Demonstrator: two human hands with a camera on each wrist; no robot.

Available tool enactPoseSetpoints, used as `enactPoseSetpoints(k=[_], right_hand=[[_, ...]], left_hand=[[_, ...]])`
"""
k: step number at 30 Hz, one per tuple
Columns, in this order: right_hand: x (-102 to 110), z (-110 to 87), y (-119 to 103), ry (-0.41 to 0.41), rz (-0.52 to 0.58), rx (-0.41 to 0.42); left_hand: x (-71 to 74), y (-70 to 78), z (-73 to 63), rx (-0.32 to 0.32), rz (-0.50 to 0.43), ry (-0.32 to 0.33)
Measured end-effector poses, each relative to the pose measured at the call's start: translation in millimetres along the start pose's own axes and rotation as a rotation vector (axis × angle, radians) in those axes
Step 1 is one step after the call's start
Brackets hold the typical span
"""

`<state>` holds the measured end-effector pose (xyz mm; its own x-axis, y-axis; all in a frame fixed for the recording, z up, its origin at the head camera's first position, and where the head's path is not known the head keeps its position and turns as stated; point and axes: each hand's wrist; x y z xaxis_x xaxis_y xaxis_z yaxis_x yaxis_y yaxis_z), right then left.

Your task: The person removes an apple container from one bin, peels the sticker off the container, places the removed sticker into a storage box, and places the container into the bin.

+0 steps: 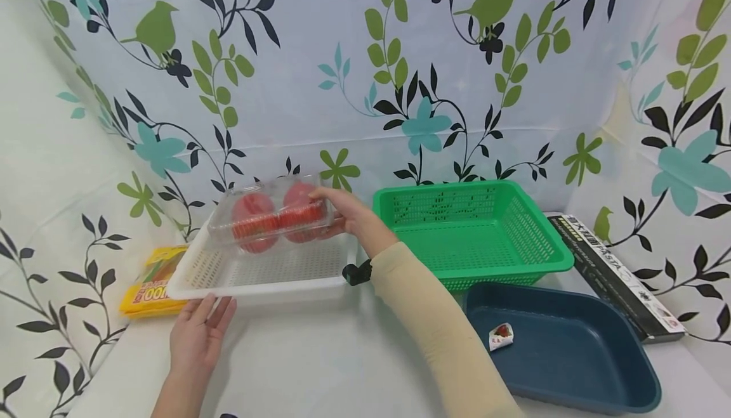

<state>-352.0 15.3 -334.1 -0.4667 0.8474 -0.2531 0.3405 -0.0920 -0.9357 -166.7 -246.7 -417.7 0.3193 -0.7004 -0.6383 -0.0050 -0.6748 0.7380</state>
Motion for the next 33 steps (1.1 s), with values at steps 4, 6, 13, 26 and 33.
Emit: enactPoseSetpoints(k=[4, 6, 13, 26, 33], right_hand=[[-1, 5.0, 0, -0.009, 0.0, -0.014], [-2, 7.7, 2, -0.014, -0.005, -0.017], [-6, 16.8, 10, -0.033, -0.032, 0.001], [-9, 28.1, 18, 0.026, -0.025, -0.031], [-14, 34.4, 22, 0.027, -0.054, -0.054]], left_hand=[[-0.6, 1.8, 0.1, 0.01, -0.006, 0.003], [-0.1, 1.8, 0.1, 0.014, -0.012, 0.002], [0.5, -0.5, 1.0, 0.001, -0.019, -0.016], [-0.6, -3.1, 0.5, -0.034, 0.02, -0.022], [-2.2, -3.4, 1.5, -0.037, 0.036, -0.01]])
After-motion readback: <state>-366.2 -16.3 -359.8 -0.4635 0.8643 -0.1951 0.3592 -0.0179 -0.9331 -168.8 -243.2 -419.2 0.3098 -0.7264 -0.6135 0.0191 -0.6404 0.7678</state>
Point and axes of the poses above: each hand's wrist, its own z-axis towards the middle knuckle, its own x-axis out of the back of the hand, y = z × x, and after that the axes turned 11 degrees about -y, right-handed
